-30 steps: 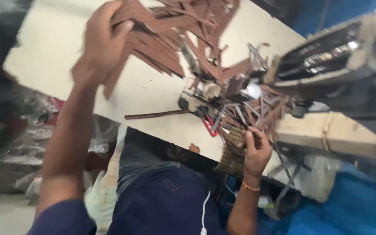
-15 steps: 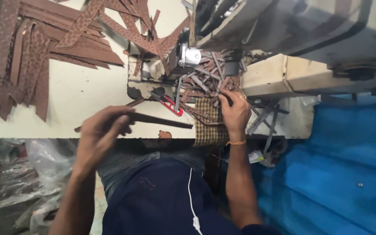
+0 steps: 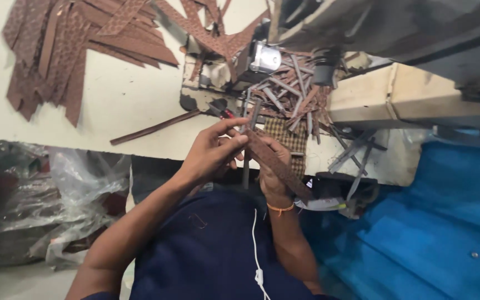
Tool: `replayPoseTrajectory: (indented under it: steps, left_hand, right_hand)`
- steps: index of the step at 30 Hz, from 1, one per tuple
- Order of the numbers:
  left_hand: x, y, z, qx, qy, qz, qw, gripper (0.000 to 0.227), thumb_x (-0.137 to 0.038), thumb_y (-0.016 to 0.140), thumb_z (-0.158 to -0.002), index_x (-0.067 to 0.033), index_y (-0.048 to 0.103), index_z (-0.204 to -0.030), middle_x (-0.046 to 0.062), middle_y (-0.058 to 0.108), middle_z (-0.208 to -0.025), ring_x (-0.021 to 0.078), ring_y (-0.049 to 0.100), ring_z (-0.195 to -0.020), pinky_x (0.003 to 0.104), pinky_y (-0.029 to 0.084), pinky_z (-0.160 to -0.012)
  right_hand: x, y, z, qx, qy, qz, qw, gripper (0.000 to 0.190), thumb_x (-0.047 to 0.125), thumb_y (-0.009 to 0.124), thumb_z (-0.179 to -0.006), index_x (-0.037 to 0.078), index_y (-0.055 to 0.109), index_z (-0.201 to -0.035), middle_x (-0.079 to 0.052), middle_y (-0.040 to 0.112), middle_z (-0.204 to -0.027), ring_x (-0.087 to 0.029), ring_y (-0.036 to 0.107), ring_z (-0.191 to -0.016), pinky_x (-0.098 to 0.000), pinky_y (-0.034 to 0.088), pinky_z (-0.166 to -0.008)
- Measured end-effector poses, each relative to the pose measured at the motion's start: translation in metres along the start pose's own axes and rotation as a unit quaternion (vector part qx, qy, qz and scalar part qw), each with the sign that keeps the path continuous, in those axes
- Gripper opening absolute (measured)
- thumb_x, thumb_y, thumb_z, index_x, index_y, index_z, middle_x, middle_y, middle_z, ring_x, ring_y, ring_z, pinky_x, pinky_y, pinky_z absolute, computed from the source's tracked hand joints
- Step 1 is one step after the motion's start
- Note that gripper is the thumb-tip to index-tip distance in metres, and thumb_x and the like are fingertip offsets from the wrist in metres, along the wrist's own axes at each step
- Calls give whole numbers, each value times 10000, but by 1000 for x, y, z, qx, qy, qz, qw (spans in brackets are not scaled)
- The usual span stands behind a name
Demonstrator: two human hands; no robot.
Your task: Stitching together pieces of patterned leather straps using a sewing machine.
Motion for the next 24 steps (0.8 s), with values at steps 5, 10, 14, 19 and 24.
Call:
replayPoseTrajectory:
  steps: [5,10,14,19,24]
  left_hand:
    - [5,-12,7,-32,-85,-66,994,347,-231,668,-965,-47,701,-1257,23,665,-731,71,611,-528,207,448,-430]
    - [9,-12,6,-11,-85,-47,995,317,-234,688,-983,-23,731,-1215,17,669,-740,64,604,-531,200,479,-446]
    - [10,-14,4,-35,-107,-49,992,300,-234,700,-950,-29,726,-1167,22,667,-711,74,596,-491,213,436,-402]
    - [10,-22,-2,-42,-53,-18,998,297,-234,704,-960,-16,721,-1162,19,664,-723,65,587,-506,219,454,-411]
    - [1,-19,4,-63,-96,-19,993,288,-240,702,-949,-33,716,-1149,24,658,-710,66,578,-490,224,439,-394]
  right_hand:
    - [-10,-3,1,25,9,3,1000,249,155,790,-960,-42,704,-1086,-70,727,-1022,-141,700,-929,-290,576,-862]
    - [-13,-8,-3,25,44,57,997,284,162,784,-991,-76,734,-1138,-81,715,-982,-130,663,-891,-282,536,-822]
    - [-2,11,2,53,60,21,997,295,145,721,-997,-45,702,-1222,-81,742,-1038,-146,705,-941,-292,574,-861]
    - [-1,23,6,46,120,-1,992,377,40,689,-981,-11,639,-1352,-90,743,-1112,-163,709,-1005,-313,571,-887]
    - [15,34,3,57,84,10,995,434,-41,724,-919,-18,641,-1344,-90,736,-1190,-172,701,-1098,-318,544,-991]
Point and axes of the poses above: each hand's wrist, its own z-axis away from the middle knuckle, its own y-axis out of the palm, x = y × z, the point moved 7 cm from there along -z, towards the middle knuckle
